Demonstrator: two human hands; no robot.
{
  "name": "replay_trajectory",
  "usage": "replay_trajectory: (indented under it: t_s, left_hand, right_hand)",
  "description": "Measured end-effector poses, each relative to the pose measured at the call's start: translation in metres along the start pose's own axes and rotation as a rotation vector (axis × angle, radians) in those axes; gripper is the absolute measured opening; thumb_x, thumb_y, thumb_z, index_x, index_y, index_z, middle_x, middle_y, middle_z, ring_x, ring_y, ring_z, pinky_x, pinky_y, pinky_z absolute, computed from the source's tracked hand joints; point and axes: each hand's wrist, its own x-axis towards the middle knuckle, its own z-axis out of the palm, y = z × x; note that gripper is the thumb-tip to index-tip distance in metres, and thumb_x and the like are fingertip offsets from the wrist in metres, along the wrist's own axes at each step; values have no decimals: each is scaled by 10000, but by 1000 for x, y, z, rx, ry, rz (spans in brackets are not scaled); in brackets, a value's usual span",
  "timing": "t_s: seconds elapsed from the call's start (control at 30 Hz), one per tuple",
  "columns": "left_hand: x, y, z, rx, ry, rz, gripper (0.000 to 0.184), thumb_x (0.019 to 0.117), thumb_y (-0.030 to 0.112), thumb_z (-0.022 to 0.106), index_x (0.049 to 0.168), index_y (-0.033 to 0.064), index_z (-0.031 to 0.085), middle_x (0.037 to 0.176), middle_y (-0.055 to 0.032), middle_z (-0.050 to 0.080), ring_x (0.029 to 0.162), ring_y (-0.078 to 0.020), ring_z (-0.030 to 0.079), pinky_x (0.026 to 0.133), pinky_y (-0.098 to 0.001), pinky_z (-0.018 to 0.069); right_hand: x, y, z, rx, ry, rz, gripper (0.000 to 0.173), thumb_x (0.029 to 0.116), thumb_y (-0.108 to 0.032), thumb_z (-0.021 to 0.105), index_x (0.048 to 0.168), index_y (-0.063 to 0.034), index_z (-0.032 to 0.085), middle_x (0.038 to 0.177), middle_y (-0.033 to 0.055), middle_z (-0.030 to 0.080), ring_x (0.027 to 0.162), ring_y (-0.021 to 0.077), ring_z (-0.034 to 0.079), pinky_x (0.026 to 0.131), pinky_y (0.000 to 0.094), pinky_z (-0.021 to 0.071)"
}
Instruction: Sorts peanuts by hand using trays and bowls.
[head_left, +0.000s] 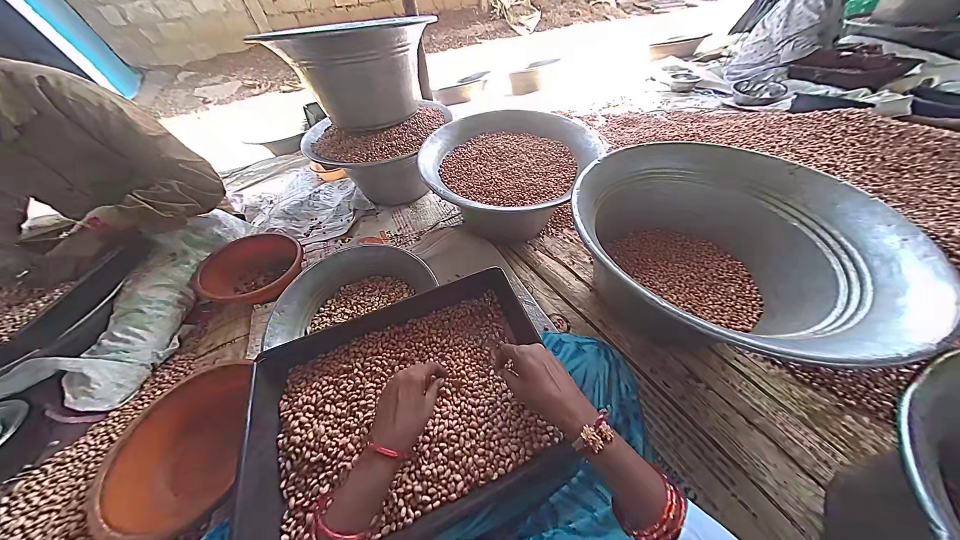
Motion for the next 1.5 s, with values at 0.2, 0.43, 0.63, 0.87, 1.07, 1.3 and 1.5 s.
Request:
replay_trajectory:
  t_s: [0.2, 0.43, 0.63, 0.87, 1.07, 1.3, 1.5]
  left_hand:
    - [4, 12, 9, 152, -90, -18, 263, 1017, 125, 584, 1228, 46, 719, 1196, -199, 720, 1117, -392, 695, 958, -569, 531]
    - [5, -15, -5, -325, -82, -89, 109, 953, 140, 715, 1028, 71, 751, 689, -9, 629, 575, -115, 542, 619, -304, 473]
    - [0, -46, -22, -1284, -30, -102, 261, 877, 54, 355, 1010, 106, 574, 845, 43, 698, 667, -32, 657, 587, -180, 539]
    - [12, -9, -14, -8, 37, -190, 234, 1004, 171, 654, 1188, 57, 744, 1119, -189, 739, 1048, -369, 702, 959, -557, 518]
    - [16, -6, -2, 53, -7, -179, 247, 993, 195, 657, 1172, 38, 722, 1063, -211, 729, 1003, -390, 702, 923, -569, 524]
    - [-22, -33, -32, -245, -235, -44, 197, 970, 161, 668, 1127, 49, 703, 736, -34, 600, 624, -150, 534, 652, -369, 474]
    - [-82, -55, -83, -686, -911, 592, 253, 1028, 182, 599, 1166, 11, 724, 1120, -58, 750, 1052, -75, 694, 967, -276, 547]
  right_hand:
    - [-4, -6, 4, -135, -50, 2, 267, 1038, -197, 552, 1206, -69, 715, 1162, 197, 716, 1130, 378, 674, 939, 563, 517]
    - [-1, -13, 12, -198, -117, 23, 256, 1034, -185, 553, 1172, -31, 702, 1159, 227, 702, 1121, 408, 669, 907, 583, 516]
    - [-5, -8, 14, -195, -92, -49, 264, 1040, -179, 534, 1191, -49, 707, 1146, 218, 711, 1111, 407, 673, 898, 587, 511]
    - [-7, -7, 16, -202, -111, -63, 252, 1019, -174, 563, 1184, -66, 719, 1128, 209, 720, 1087, 407, 679, 883, 595, 511]
    - [-7, -7, 21, -236, -131, -40, 263, 1001, -199, 563, 1180, -56, 694, 1086, 213, 719, 1057, 408, 688, 855, 593, 516]
    - [-9, -14, 15, -272, -174, -15, 302, 1009, -232, 566, 1079, 48, 653, 1075, 255, 687, 1061, 422, 670, 851, 587, 498]
    - [-9, -18, 12, -306, -205, -14, 285, 1018, -193, 541, 1063, 67, 651, 1099, 267, 682, 1084, 430, 663, 853, 588, 498]
